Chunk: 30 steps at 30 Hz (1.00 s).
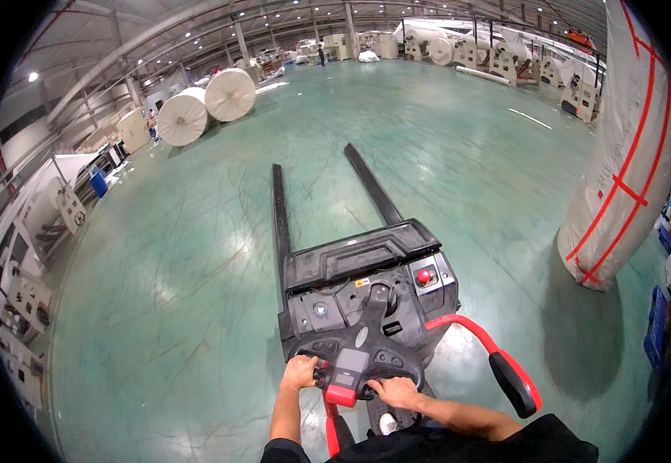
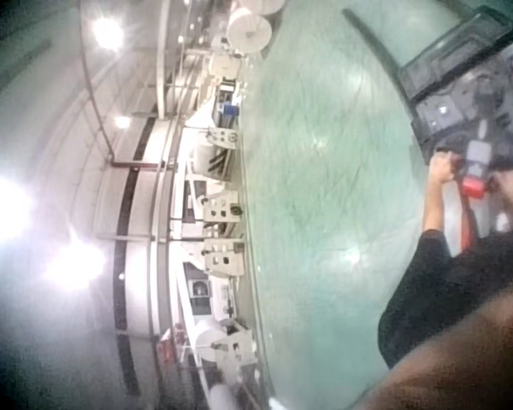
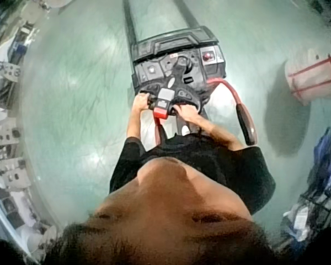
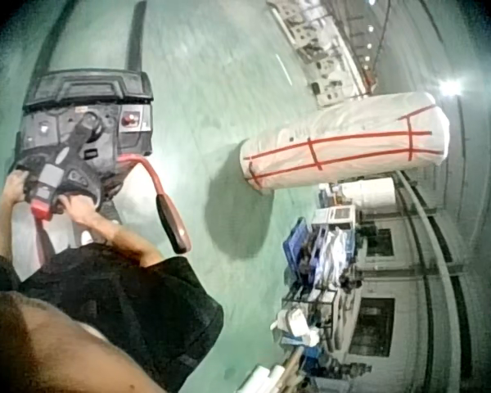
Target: The person operates a motorized pallet jack by hand, standing on its platform and using the handle controls to navigate through a warehouse containing large rolls of material.
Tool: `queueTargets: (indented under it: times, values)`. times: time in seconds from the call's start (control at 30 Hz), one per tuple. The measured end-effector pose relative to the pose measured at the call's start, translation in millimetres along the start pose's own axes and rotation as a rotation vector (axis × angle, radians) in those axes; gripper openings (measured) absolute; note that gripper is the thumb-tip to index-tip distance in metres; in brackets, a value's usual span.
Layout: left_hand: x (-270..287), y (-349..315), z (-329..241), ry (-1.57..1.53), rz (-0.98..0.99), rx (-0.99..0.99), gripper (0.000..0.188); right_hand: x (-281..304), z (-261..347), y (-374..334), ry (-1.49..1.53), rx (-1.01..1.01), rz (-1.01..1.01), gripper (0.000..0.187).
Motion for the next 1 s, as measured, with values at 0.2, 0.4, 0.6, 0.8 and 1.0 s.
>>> queueTargets:
  times: [0.2, 0.4, 0.6, 0.8, 1.0]
  values:
    - [-5.4, -6.2, -15.5, 0.007, -0.044, 0.032, 0.036, -1.9, -13.8, -3.0, -0.033, 0.037, -0.003, 0.077]
    - [-10.3, -11.2, -31.4, 0.018, -0.020, 0.117, 0.034, 2.0, -22.9, -9.3, -0.063, 0.056, 0.021, 0.076]
    - [-9.0, -19.5, -54.2, 0.028, -0.033, 0.154, 0.036, -0.4, -38.0, -13.8, -0.123, 0.040, 0.089, 0.072]
    - [-17.5, -28.6, -70.8, 0.022, -0.039, 0.193, 0.038, 11.2, -41.5, -31.5, -0.133, 0.088, 0.108, 0.065]
    - [-14.1, -29.5, -97.2, -0.029, -0.113, 0.226, 0.039, 9.0, -70.1, -29.8, -0.200, 0.108, 0.145, 0.065]
Point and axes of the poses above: each hand's wrist, its own y-axis towards the middle knuckle, its own x-axis out of the back of the hand, z = x × y, the point moved 4 cm from there along y, towards the middle knuckle, and after that the axes turned 5 degrees about z, right-handed, at the moved point
